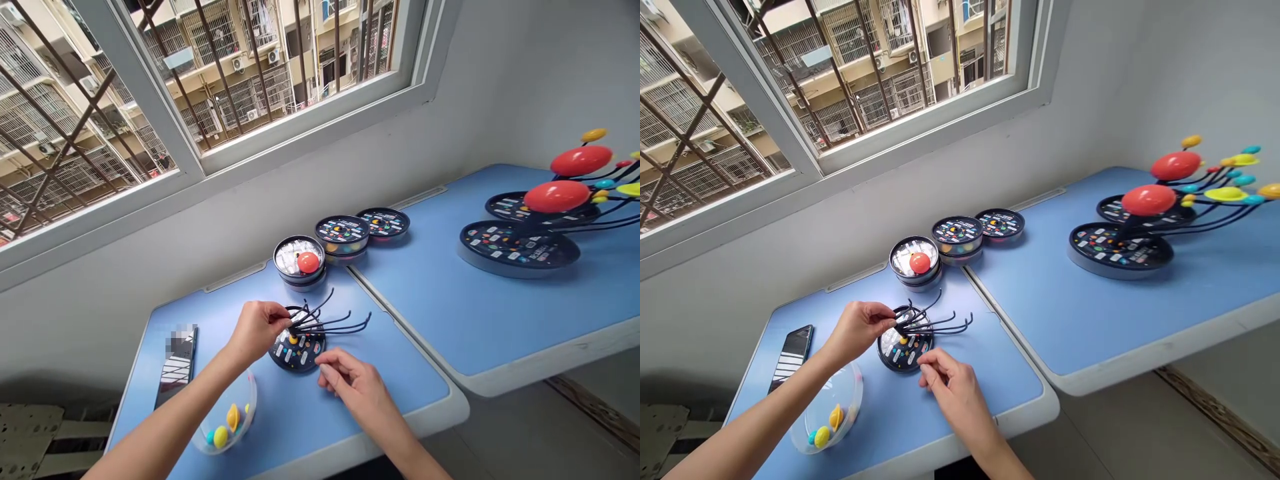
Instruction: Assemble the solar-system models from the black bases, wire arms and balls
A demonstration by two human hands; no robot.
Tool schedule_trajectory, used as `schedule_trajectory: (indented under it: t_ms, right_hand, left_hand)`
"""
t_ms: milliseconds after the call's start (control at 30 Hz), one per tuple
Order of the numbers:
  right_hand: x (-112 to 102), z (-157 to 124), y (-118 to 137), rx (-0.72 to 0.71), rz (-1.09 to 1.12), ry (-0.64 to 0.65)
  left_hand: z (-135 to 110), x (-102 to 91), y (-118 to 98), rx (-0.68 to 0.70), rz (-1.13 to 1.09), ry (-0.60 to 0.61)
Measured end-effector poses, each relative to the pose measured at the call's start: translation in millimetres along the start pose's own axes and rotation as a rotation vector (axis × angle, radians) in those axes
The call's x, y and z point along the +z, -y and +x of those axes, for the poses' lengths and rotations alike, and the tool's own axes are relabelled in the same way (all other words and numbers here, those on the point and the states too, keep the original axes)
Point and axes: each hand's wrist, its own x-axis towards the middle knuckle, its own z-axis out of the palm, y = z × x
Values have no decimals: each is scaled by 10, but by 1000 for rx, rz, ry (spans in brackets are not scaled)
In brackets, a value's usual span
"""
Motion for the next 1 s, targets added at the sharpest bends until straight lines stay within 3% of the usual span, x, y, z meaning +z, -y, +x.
schedule_trajectory:
  t_ms: [433,733,1000]
  right_hand:
    - [-6,-13,18,19,-2,9]
    - [0,-12,35,23,-2,7]
    - [-1,0,70,23,7,29]
  left_hand:
    - [-28,69,90,95,14,-47]
    - [-35,67,129,86,-131,-41]
    - [-60,133,129,69,-52,-90]
